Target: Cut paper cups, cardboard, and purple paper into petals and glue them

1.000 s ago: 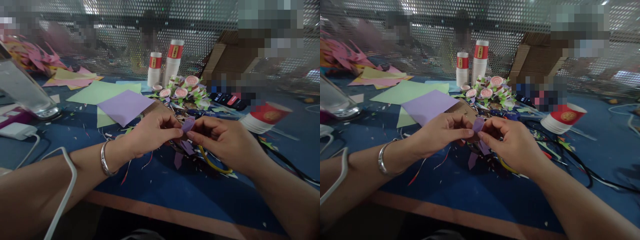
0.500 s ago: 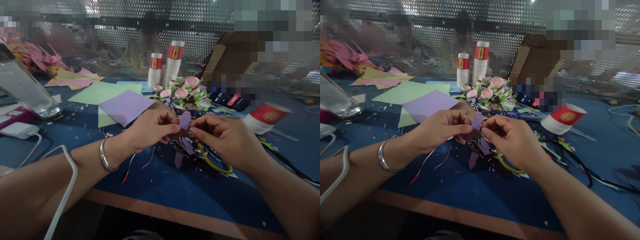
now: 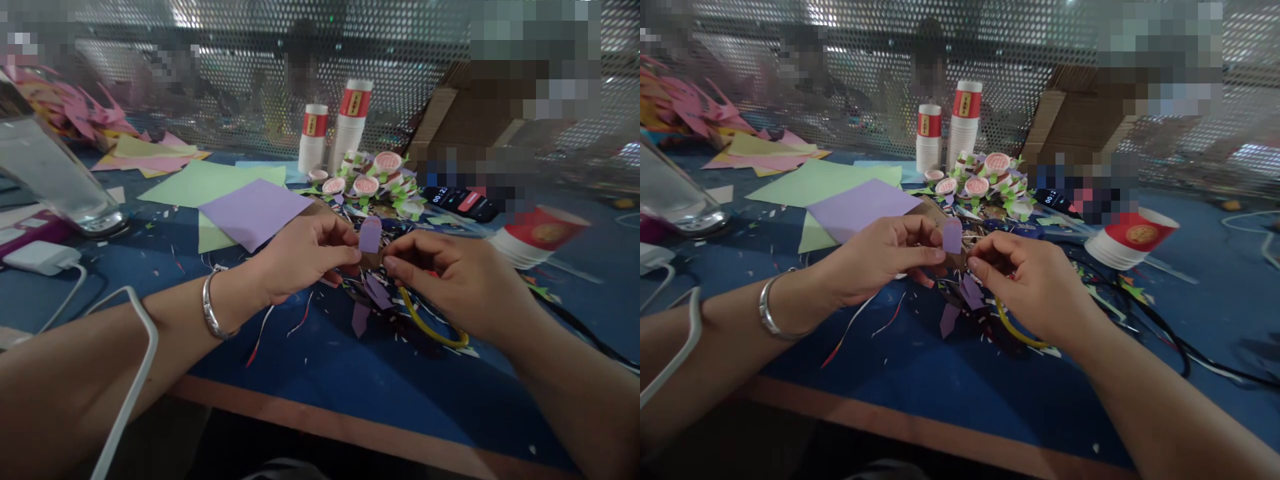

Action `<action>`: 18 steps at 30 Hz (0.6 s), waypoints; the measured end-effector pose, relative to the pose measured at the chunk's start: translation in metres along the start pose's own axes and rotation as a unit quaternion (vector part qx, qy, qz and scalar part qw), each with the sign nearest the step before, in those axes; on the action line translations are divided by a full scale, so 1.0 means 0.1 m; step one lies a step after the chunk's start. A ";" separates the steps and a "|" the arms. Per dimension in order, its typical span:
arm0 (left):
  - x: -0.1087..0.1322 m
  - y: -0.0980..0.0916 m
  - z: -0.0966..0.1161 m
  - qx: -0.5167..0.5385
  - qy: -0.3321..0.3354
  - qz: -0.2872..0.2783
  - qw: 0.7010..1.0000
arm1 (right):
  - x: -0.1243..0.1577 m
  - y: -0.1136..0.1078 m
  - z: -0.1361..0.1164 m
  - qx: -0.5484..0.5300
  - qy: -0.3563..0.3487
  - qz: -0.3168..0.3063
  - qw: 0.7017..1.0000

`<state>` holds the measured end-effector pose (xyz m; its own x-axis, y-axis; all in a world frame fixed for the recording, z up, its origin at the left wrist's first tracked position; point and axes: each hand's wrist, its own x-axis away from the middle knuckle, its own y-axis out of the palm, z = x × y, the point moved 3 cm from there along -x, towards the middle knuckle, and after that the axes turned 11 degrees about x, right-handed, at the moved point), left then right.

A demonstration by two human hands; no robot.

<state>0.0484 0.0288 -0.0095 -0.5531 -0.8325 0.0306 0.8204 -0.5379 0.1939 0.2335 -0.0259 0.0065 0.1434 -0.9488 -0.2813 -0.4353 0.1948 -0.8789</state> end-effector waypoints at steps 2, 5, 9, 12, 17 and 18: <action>0.00 0.00 0.01 -0.001 -0.001 0.010 1.000 | 0.01 0.00 -0.02 0.002 -0.014 -0.020 1.000; 0.00 -0.02 0.01 0.005 0.002 0.034 0.999 | 0.04 0.02 -0.07 -0.007 -0.048 -0.068 0.996; -0.02 -0.06 0.03 0.026 0.035 0.075 0.996 | 0.06 0.06 -0.12 0.016 -0.107 -0.104 0.989; -0.04 -0.07 0.04 0.061 0.051 0.089 0.993 | 0.08 0.08 -0.16 0.020 -0.163 -0.112 0.980; -0.05 -0.04 0.05 0.098 0.047 0.096 0.989 | 0.10 0.08 -0.18 0.029 -0.212 -0.142 0.966; -0.04 -0.04 0.05 0.102 0.044 0.098 0.989 | 0.09 0.06 -0.16 0.038 -0.209 -0.130 0.968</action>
<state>0.0468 0.0353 -0.0055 -0.3650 -0.9310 0.0043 0.8589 -0.3350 0.3874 0.2185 -0.0371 0.0049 0.5940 -0.7877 -0.1632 -0.2713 -0.0052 -0.9625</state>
